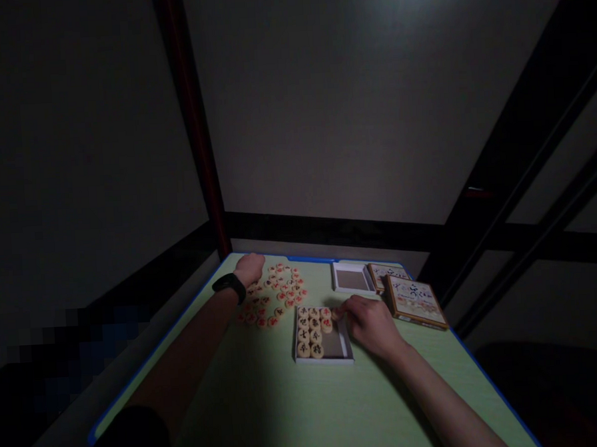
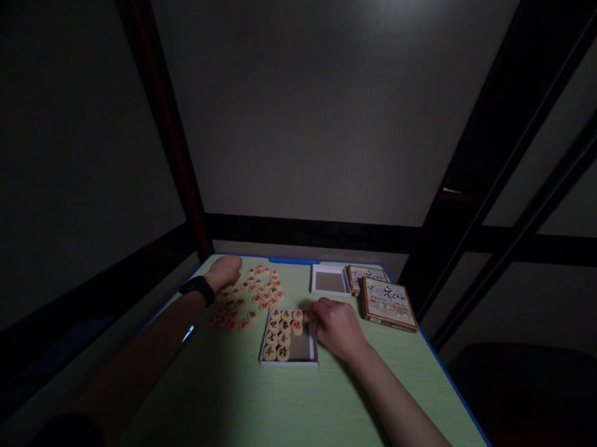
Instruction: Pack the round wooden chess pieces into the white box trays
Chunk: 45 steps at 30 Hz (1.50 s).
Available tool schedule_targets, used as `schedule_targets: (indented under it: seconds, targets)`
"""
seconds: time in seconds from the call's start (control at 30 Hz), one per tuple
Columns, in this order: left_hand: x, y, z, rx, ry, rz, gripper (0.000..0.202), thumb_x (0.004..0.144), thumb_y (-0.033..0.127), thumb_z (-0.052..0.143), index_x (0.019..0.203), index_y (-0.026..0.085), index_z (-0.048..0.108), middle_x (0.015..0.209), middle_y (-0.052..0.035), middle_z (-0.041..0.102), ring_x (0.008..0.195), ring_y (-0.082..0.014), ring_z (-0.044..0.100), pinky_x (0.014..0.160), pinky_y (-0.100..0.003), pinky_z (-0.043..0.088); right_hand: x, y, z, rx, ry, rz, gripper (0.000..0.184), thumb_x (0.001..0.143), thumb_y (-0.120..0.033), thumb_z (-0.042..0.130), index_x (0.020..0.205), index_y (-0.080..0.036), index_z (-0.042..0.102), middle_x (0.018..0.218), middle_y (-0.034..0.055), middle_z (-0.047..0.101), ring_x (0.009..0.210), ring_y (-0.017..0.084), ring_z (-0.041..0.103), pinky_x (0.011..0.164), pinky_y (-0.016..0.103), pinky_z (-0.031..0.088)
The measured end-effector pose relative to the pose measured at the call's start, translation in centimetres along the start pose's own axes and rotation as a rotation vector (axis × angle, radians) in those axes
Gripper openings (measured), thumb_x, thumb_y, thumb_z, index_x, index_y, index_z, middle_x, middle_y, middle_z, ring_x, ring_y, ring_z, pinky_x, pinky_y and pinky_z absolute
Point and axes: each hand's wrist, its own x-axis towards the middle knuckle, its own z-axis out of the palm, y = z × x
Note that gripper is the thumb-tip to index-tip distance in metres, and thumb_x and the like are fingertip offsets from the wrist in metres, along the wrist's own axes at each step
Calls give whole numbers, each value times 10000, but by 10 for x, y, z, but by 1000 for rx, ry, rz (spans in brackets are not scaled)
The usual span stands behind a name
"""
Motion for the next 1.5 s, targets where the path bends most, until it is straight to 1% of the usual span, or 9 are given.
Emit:
schedule_targets:
  seconds: [0.17, 0.27, 0.33, 0.43, 0.7, 0.93, 1.2, 1.3, 1.5]
  targets:
    - [-15, 26, -18, -71, 115, 95, 246, 819, 117, 556, 996, 75, 721, 1033, -235, 712, 1016, -319, 675, 903, -384, 511, 4, 5, 8, 332, 180, 201, 183, 717, -106, 509, 729, -192, 670, 703, 46, 695, 682, 195, 657, 666, 288, 477]
    - [-37, 62, -24, -171, 203, 272, 287, 892, 142, 486, 1094, 161, 687, 1091, -119, 710, 1046, -229, 655, 946, -317, 486, 10, 6, 10, 815, 246, 414, 153, 729, -181, 583, 845, -194, 682, 789, 40, 723, 708, 198, 688, 707, 328, 544]
    - [-55, 88, -21, -364, 320, 502, 259, 873, 146, 545, 1095, 158, 679, 1068, -100, 706, 1024, -224, 649, 942, -325, 490, 13, 4, 8, 1145, 212, 532, 233, 737, -256, 680, 962, -196, 682, 898, 56, 741, 731, 208, 714, 715, 355, 578]
    - [-80, 118, -7, -587, 415, 641, 187, 886, 166, 571, 1029, 174, 692, 979, -61, 705, 912, -184, 656, 860, -289, 518, 16, 1, 3, 1458, 100, 621, 365, 755, -348, 770, 1075, -198, 677, 957, 78, 751, 756, 214, 734, 731, 366, 601]
    - [-98, 133, 23, -833, 527, 638, 232, 899, 134, 563, 1060, 211, 711, 997, -45, 709, 895, -159, 660, 823, -275, 537, 12, 3, 7, 1744, -41, 598, 335, 750, -285, 817, 1042, -154, 719, 946, 93, 772, 790, 189, 746, 758, 321, 613]
    - [-98, 126, 20, -1156, 476, 482, 192, 789, 123, 677, 951, 200, 745, 981, -49, 715, 857, -162, 669, 778, -266, 567, 13, 3, 7, 1704, 36, 595, 343, 715, -308, 847, 1006, -173, 728, 841, 57, 774, 700, 166, 740, 661, 274, 625]
    - [-76, 118, 37, -1543, 233, 274, 289, 701, 130, 714, 989, 143, 734, 998, -86, 746, 873, -193, 712, 832, -317, 589, 16, 11, 10, 1633, 120, 582, 426, 605, -240, 895, 975, -166, 699, 918, 86, 769, 813, 217, 748, 792, 360, 623]
    - [-73, 116, 38, -1644, 146, 246, 324, 670, 141, 751, 994, 129, 731, 1009, -101, 760, 905, -218, 719, 861, -341, 583, 16, 12, 14, 1407, 181, 521, 420, 606, -305, 873, 958, -177, 683, 861, 69, 760, 818, 239, 739, 790, 385, 605]
    - [-77, 115, 37, -1769, 37, 227, 422, 604, 208, 839, 1002, 118, 733, 1038, -118, 756, 941, -234, 712, 918, -387, 560, 11, 2, 15, 774, 276, 292, 216, 786, -330, 666, 950, -192, 644, 826, 39, 729, 743, 195, 679, 732, 339, 552]
